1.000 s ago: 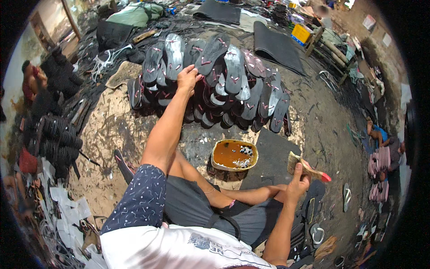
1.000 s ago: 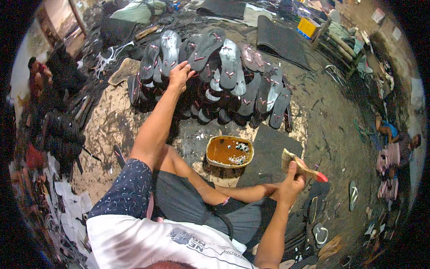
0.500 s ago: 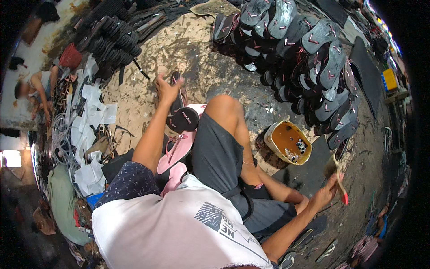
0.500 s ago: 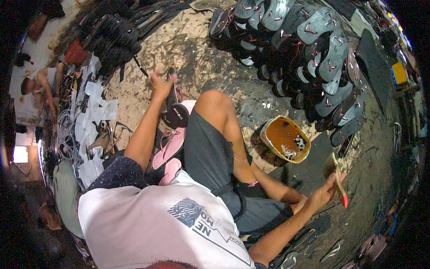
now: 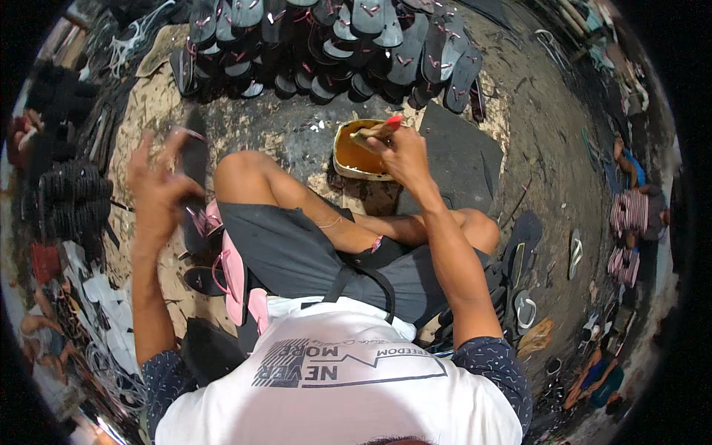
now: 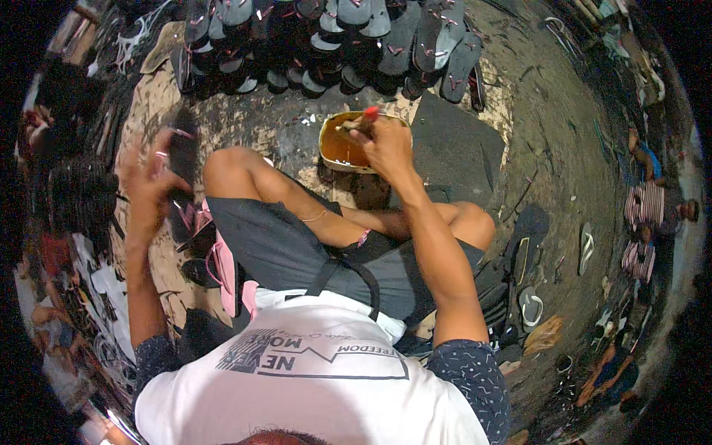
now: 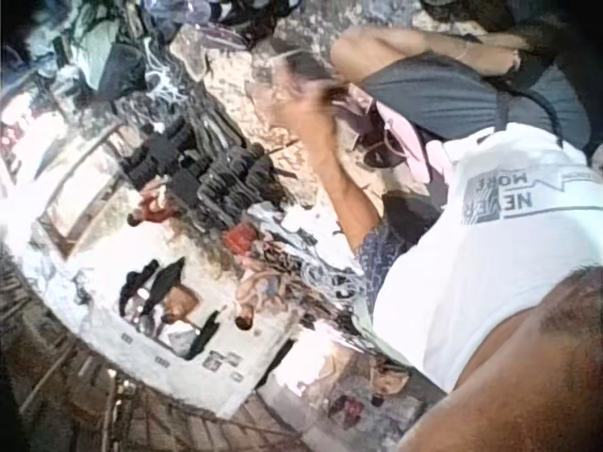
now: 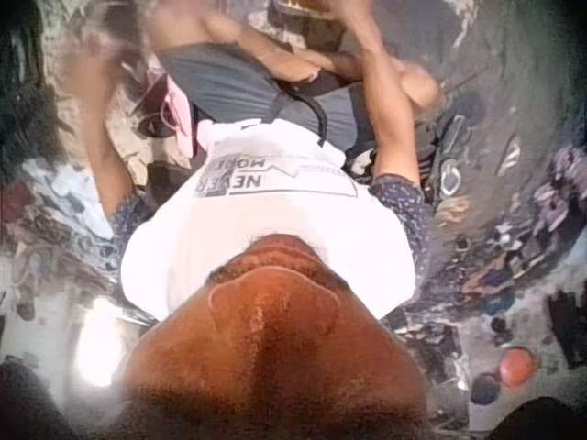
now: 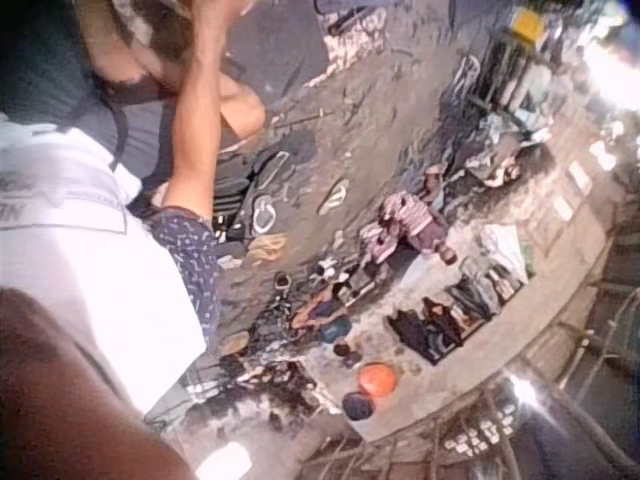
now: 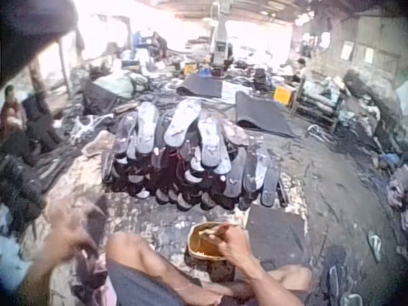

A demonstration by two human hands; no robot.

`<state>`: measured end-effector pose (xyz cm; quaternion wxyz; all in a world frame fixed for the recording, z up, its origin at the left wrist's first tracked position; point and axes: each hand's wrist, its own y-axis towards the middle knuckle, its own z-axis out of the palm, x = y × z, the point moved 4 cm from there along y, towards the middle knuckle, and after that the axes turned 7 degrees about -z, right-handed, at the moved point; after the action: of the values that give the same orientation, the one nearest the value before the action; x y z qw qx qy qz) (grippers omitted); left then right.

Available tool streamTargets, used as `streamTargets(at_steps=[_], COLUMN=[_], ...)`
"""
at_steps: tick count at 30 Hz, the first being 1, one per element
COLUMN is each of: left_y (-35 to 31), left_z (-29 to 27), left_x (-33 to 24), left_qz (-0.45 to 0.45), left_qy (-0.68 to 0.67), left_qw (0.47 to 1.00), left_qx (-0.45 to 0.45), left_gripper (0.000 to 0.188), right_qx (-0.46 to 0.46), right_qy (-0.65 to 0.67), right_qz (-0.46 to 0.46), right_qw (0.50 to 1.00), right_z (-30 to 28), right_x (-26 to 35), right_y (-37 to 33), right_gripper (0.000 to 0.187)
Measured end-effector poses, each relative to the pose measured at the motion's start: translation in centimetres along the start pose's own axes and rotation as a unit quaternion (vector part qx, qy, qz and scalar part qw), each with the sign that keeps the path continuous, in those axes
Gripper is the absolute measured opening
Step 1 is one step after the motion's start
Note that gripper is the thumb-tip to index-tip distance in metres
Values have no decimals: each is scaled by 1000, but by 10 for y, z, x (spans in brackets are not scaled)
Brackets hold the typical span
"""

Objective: The person sits on the floor and repeatedly applies a brown liquid from a container onto flip-flops using a brush. They handle multiple flip-flops one at a time, dipping the brush into the container and brushing the liquid onto the soles and straps. The person also spreads the liquid onto a large black sheet on the floor.

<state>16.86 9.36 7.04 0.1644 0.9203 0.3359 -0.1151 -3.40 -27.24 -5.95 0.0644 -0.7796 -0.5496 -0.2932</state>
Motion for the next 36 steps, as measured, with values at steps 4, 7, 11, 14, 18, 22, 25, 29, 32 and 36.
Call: streamTargets(at_steps=[4, 7, 11, 14, 18, 22, 25, 29, 32, 36], left_y=[-29, -67, -53, -48, 5, 28, 26, 25, 26, 4], left_z=[48, 100, 87, 82, 77, 124, 133, 145, 150, 152], left_x=[-34, -11, -28, -7, -46, -104, -176, -194, -189, -199], left_qz=[28, -192, -83, -102, -155, -258, -272, -204, -206, -173], left_qy=[-84, -361, -158, -342, -733, -782, -842, -906, -888, -871], left_qw=[993, 904, 981, 933, 662, 561, 443, 324, 336, 392], left_qx=[-82, -123, -75, -41, 22, 92, 143, 182, 239, 241], left_gripper=[40, 61, 71, 62, 59, 56, 53, 55, 55, 53], right_qx=[-149, -210, 6, -50, -393, -408, -296, -305, -222, -258], right_qy=[146, 182, -84, -186, 329, 541, 497, 286, 394, 386], right_qz=[-40, -48, 14, 119, 160, 98, 61, -131, -119, -26], right_qw=[977, 959, 996, 974, 843, 729, 813, 899, 884, 885], right_z=[-5, -44, -102, -163, -186, -149, -119, -71, -64, -111], right_x=[-13, -18, -53, -69, -69, -11, 63, 100, 116, 89], right_y=[-15, -39, -73, -80, -83, -35, 3, -8, -57, -11], right_gripper=[17, 15, 19, 29, 36, 35, 29, 27, 26, 22])
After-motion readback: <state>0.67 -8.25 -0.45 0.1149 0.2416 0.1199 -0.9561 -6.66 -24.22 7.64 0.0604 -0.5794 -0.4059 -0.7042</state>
